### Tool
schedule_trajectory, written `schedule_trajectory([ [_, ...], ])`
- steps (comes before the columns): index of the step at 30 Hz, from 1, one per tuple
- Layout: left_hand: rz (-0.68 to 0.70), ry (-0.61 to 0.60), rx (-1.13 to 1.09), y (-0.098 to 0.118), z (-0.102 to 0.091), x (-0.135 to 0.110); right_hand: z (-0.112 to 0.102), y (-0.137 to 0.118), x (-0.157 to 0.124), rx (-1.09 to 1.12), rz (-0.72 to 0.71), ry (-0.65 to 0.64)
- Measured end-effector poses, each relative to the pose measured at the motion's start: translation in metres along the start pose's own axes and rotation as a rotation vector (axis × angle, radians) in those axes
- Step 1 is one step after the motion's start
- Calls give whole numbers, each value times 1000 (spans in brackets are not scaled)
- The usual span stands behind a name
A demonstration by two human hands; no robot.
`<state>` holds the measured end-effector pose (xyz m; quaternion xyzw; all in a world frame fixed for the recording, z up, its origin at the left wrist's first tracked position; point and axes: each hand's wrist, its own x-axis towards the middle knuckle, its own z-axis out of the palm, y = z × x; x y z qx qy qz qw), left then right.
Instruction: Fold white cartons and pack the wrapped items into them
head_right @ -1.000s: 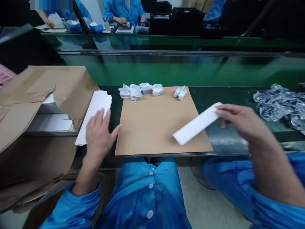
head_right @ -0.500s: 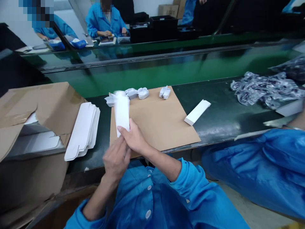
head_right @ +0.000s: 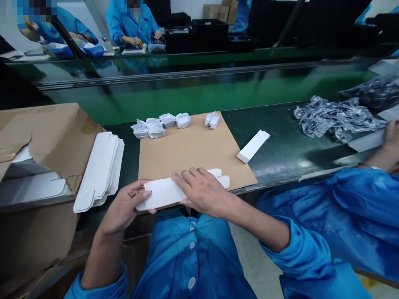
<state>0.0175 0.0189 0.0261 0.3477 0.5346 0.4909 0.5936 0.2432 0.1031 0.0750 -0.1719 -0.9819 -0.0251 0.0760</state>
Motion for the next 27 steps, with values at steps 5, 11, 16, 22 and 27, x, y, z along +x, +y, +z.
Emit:
schedule_trajectory([
  [5, 10, -121, 170, 11, -3, -2, 0, 9, -6, -35, -136, 77],
  [11, 168, 121, 354, 8, 5, 9, 0, 6, -9, -133, -129, 140],
  [16, 331, 258, 267, 8, 4, 10, 3, 15, -8, -167, 20, 226],
  [22, 647, 386, 80, -13, 60, 0, 34, -16, 0, -36, 329, 483],
  [27, 520, 534, 353, -12, 64, 8, 22, -38, 1, 548, 216, 315],
])
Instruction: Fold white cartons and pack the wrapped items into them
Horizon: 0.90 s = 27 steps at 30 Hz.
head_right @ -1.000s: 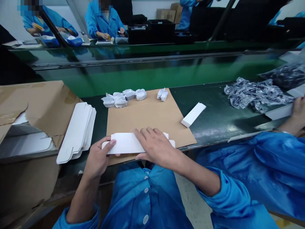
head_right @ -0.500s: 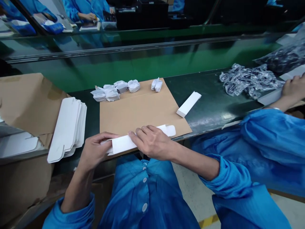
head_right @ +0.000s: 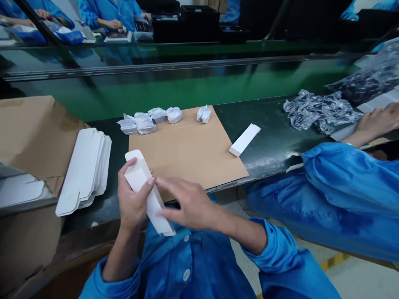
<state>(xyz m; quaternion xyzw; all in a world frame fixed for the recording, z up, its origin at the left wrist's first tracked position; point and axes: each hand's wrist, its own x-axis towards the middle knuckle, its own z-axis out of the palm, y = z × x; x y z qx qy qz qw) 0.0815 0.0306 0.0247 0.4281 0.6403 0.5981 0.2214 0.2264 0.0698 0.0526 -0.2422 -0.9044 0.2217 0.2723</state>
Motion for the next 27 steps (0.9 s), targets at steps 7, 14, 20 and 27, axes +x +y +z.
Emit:
schedule_trajectory([
  [7, 119, -212, 136, 6, -20, 7, -35, 16, 39, 476, 92, -64],
  [14, 60, -310, 218, 8, -20, 5, -29, 27, 62, 950, 483, -22],
  [20, 212, -106, 115, -3, -10, -1, -19, 13, 57, 882, 433, -87],
  [27, 256, -227, 166, -2, -15, -2, -22, 11, 48, 594, 158, -40],
])
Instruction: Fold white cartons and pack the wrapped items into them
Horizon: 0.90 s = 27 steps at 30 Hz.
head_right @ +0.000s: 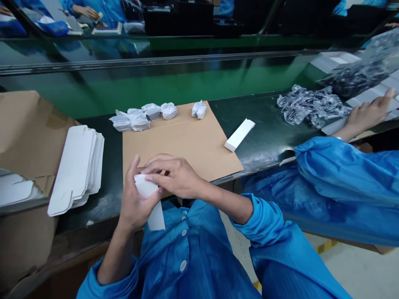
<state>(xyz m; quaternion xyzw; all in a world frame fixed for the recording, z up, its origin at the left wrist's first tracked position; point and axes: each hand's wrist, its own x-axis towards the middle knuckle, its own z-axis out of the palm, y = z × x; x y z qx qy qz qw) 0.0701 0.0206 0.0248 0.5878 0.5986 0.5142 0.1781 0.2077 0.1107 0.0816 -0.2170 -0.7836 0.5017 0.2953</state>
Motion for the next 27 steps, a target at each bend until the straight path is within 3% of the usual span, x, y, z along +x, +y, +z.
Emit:
schedule_trajectory([
  [4, 38, -86, 51, 2, -8, 2, 3, 6, -9, -156, -186, -35],
  [9, 59, -46, 0, 3, -10, -1, 11, 16, -20, -209, -334, 14],
  [13, 36, -71, -32, 3, -8, -7, 18, 17, -28, -436, -354, -13],
  [16, -102, -49, -108, 0, -2, -4, 14, 15, -26, -487, -284, -109],
  [19, -372, 202, -339, -10, 7, 12, -17, 20, -2, -497, -50, -102],
  [22, -516, 494, -685, -29, 14, 34, -75, 38, 42, -883, 412, 193],
  [24, -516, 585, -777, -42, 17, 44, -116, 54, 72, -1021, 581, 314],
  [27, -506, 604, -758, -56, 18, 49, -158, 76, 101, -1072, 681, 310],
])
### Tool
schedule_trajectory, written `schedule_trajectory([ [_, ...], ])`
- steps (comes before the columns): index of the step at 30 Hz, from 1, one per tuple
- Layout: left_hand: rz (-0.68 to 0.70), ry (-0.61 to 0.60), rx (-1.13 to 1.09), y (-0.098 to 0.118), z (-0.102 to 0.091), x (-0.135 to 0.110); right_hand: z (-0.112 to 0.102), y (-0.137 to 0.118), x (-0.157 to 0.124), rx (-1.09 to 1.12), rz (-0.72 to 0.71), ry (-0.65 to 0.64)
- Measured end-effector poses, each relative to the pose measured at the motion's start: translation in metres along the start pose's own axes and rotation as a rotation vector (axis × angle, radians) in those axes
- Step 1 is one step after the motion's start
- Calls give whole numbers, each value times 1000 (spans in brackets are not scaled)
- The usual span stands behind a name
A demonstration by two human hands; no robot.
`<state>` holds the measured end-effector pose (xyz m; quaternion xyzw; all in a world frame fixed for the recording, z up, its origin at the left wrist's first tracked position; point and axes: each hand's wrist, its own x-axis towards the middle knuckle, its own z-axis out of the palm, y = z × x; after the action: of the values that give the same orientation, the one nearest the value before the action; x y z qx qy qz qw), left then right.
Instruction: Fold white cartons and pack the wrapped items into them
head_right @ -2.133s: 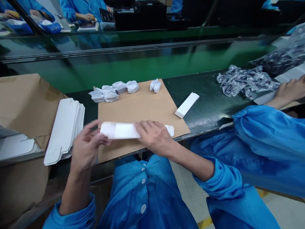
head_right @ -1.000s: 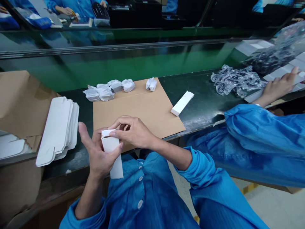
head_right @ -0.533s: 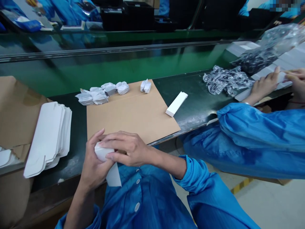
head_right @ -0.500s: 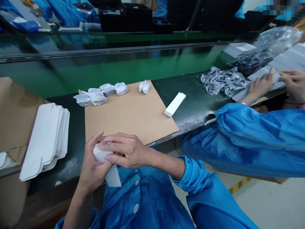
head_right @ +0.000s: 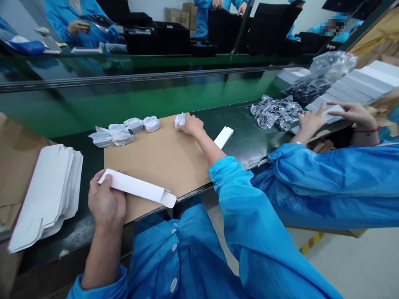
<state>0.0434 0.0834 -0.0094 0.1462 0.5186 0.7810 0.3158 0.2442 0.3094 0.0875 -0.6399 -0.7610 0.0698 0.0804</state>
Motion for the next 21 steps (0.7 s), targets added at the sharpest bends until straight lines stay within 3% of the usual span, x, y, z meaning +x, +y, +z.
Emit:
schedule_trajectory([
  [3, 33, -32, 113, -2, -10, 2, 2, 8, 9, -66, -6, -12],
  [6, 121, -58, 369, 0, -23, 5, 5, 12, -17, -132, -77, 28],
  [10, 214, -183, 743, 7, -41, 13, 10, 19, -68, -236, -504, -61],
  [12, 298, -241, 875, 11, -46, 15, 9, 24, -83, -200, -591, -105],
  [17, 579, -289, 1055, 33, -41, -1, 11, 22, -78, 96, -206, 48],
  [21, 711, -438, 1075, 52, -14, -16, 32, 7, -71, 337, -198, -8],
])
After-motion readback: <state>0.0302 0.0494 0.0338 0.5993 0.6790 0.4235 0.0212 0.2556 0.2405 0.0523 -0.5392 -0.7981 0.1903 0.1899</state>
